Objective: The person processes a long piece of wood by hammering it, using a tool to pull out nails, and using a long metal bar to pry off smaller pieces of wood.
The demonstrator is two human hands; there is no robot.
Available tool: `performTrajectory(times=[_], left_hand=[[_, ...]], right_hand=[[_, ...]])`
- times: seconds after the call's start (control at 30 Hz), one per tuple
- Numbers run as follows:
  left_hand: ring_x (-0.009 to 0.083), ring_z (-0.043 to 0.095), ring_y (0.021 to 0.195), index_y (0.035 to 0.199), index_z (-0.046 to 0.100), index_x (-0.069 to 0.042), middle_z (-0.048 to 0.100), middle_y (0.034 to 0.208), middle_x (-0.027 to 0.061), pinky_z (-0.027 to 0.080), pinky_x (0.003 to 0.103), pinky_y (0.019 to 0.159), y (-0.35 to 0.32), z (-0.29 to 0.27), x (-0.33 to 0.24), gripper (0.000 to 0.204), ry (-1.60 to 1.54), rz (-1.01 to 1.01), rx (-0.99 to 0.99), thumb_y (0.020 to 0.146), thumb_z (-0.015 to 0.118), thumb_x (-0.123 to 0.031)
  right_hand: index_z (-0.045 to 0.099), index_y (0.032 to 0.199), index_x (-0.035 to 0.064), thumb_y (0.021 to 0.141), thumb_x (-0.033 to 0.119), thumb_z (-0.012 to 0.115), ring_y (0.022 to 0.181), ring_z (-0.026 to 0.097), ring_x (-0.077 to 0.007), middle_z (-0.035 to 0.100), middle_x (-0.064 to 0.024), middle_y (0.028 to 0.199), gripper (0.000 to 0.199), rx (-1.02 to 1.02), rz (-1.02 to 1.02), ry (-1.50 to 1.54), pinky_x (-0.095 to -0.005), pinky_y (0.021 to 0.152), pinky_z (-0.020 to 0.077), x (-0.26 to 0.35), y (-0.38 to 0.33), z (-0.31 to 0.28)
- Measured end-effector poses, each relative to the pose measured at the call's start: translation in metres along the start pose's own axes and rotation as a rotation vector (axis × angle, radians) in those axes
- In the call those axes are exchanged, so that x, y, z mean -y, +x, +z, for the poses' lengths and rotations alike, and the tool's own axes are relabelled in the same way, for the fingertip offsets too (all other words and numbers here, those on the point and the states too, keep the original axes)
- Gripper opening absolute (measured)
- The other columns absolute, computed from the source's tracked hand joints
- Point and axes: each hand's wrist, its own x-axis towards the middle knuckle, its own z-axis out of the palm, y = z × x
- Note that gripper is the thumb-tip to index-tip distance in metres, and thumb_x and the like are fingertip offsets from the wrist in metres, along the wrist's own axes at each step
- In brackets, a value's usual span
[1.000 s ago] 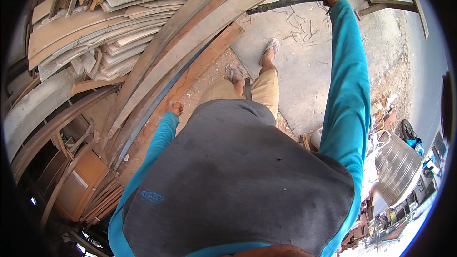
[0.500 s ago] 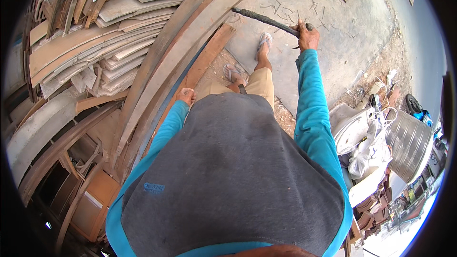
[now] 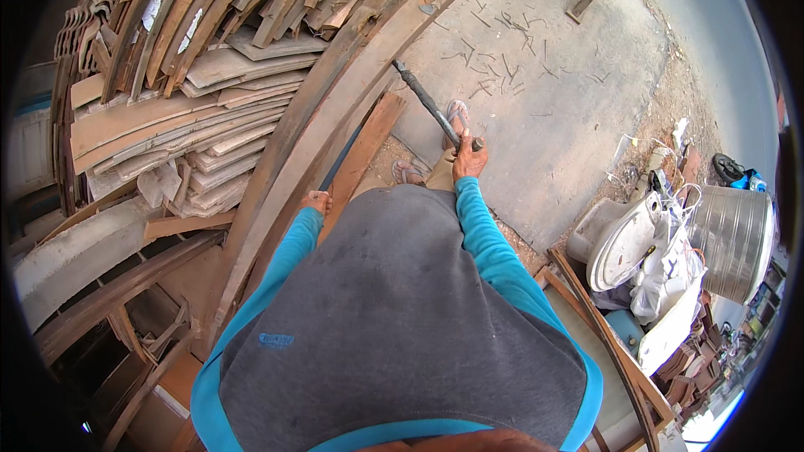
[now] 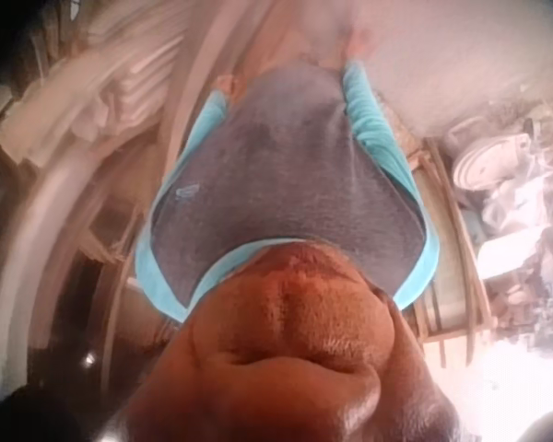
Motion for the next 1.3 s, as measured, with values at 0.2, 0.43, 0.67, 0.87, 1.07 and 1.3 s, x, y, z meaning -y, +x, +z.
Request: performTrajectory(times=[0.2,0.43,0.67,0.87,1.07,1.3], left_hand=[[0.0200,0.068,0.084,0.107,0.062,0.000,0.071,0.094,0.0126,0.057,0.035,0.075,0.007,0.055,-0.034,0.026,0.168,0.255,0.033,0.091,0.064,-0.020],[0.0435,0.035,0.136,0.151,0.030,-0.012,0.042,0.142,0.0228,0.030,0.051,0.114,-0.057,0.153,-0.200,0.093,0.315,1.223,-0.112,0.074,0.080,-0.025],[0.0357,0.060,0.110,0.122,0.057,-0.006,0.064,0.111,0.0159,0.044,0.045,0.100,-0.096,0.220,-0.311,0.046,0.111,1.324,0.120,0.081,0.075,-0.016],[0.0159,0.062,0.084,0.099,0.061,-0.003,0.064,0.086,0.0067,0.051,0.034,0.079,-0.160,0.240,-0.405,0.033,-0.538,0.827,0.482,0.095,0.065,-0.035],[0.0253,0.061,0.103,0.116,0.061,-0.002,0.063,0.106,0.0138,0.050,0.040,0.093,-0.160,0.285,-0.457,0.053,-0.442,0.755,0.421,0.094,0.063,-0.049],[0.0318,0.058,0.117,0.134,0.052,-0.001,0.056,0.128,0.0221,0.048,0.042,0.100,-0.082,0.264,-0.386,0.065,-0.033,0.714,0.030,0.088,0.070,-0.044]], right_hand=[[0.058,0.086,0.0006,0.097,0.029,0.064,0.058,0.058,-0.0123,0.065,-0.0065,0.072,0.031,0.183,-0.061,-0.129,-0.0285,0.050,0.0463,0.032,0.020,-0.015],[0.063,0.084,-0.0021,0.089,0.033,0.072,0.069,0.064,-0.0335,0.066,-0.0196,0.074,0.037,0.406,-0.554,-0.639,-0.0415,0.066,0.0497,0.206,0.010,0.005],[0.064,0.100,-0.0037,0.096,0.040,0.062,0.067,0.063,-0.0192,0.067,-0.0123,0.079,0.044,0.813,-0.414,-0.459,-0.0346,0.061,0.0500,0.314,0.031,0.011],[0.055,0.125,-0.0045,0.095,0.030,0.058,0.111,0.062,-0.0273,0.064,-0.0201,0.114,0.046,0.904,-0.546,-0.598,-0.0388,0.092,0.0499,0.289,0.142,0.003],[0.044,0.137,0.0012,0.086,0.021,0.068,0.102,0.064,-0.0307,0.065,-0.0215,0.110,0.059,0.918,-0.542,-0.643,-0.0404,0.088,0.0508,0.293,0.188,0.013],[0.056,0.095,0.0039,0.095,0.047,0.063,0.049,0.048,-0.0096,0.051,-0.0010,0.066,0.043,0.828,0.013,-0.622,-0.0275,0.042,0.0409,0.295,0.230,0.061]])
